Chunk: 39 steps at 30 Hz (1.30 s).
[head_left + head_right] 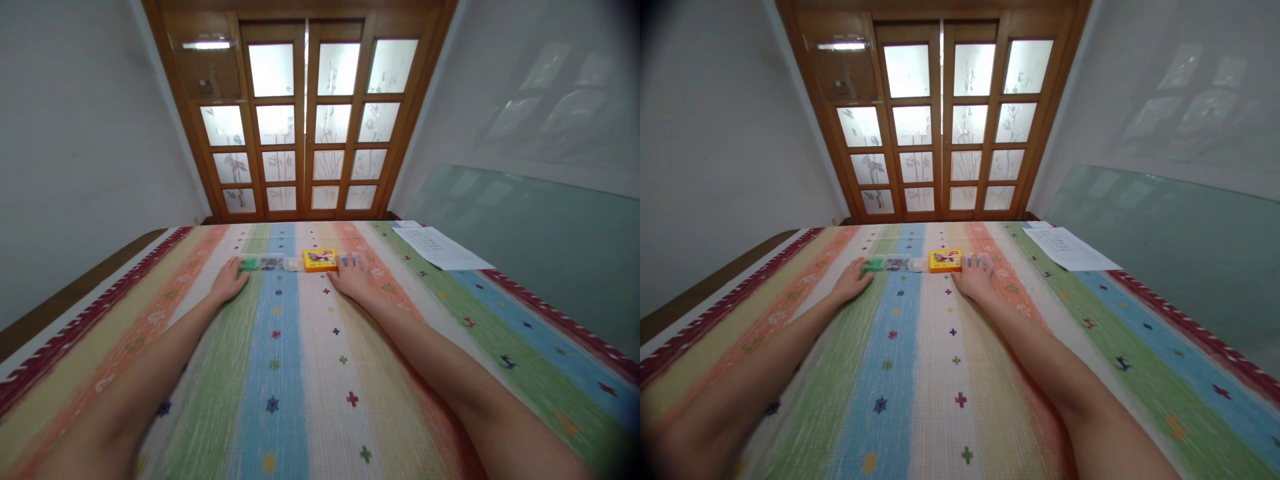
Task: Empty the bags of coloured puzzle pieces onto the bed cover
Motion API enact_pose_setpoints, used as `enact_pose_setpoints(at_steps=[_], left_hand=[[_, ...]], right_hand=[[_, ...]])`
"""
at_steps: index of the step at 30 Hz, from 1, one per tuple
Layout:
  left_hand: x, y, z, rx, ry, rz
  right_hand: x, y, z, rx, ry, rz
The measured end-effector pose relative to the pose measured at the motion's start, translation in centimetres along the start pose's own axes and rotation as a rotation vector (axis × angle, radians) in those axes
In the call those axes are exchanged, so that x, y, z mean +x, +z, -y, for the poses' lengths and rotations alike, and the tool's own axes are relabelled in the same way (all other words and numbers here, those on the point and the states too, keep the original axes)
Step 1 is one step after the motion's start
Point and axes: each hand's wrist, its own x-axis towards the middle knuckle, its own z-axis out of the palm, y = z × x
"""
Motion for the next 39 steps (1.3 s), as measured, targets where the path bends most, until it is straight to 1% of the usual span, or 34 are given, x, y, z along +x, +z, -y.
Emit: enact_pose_setpoints(at_steps=[2, 4, 6, 8, 10, 13, 16, 18, 21, 23, 26, 29, 39], left_hand=[[-0.8, -1.0, 0.9, 0.021, -0.036, -0.008], [-1.3, -1.6, 1.4, 0.03, -0.075, -0.031], [-1.5, -1.9, 1.5, 0.031, -0.104, -0.065], [-1.6, -2.1, 1.3, 0.035, -0.119, -0.084], [-1.6, -2.2, 1.0, 0.055, -0.125, -0.087], [-1.9, -2.4, 0.3, 0.128, -0.104, -0.108], [-2.1, -2.6, -1.2, 0.194, 0.009, -0.102], [-2.2, -2.5, -2.8, 0.199, 0.105, -0.041], [-2.4, -1.9, -5.4, 0.171, 0.195, 0.107], [-2.4, -1.4, -6.9, 0.16, 0.215, 0.198], [-2.0, -0.7, -8.2, 0.162, 0.195, 0.256], [-1.4, -0.3, -8.4, 0.166, 0.163, 0.266], [0.9, 0.5, -7.3, 0.183, 0.105, 0.241]], right_hand=[[-0.7, 0.0, 1.7, 0.017, -0.03, 0.001], [-1.3, -0.1, 2.9, 0.034, -0.066, -0.007], [-1.7, -0.4, 3.6, 0.04, -0.085, -0.02], [-2.0, -0.9, 3.6, 0.037, -0.109, -0.028], [-2.0, -1.6, 2.9, 0.037, -0.148, -0.035], [-1.1, -2.6, 0.9, 0.047, -0.216, -0.034], [0.5, -3.0, -1.2, 0.061, -0.362, -0.019], [1.5, -2.8, -2.1, 0.065, -0.414, 0.051], [2.3, -2.1, -2.0, 0.05, -0.392, 0.111], [2.3, -1.7, -1.4, 0.041, -0.361, 0.094], [2.1, -1.4, -0.6, 0.042, -0.333, 0.045], [2.1, -1.4, -0.2, 0.04, -0.324, 0.028], [2.5, -0.9, 1.6, 0.045, -0.296, 0.001]])
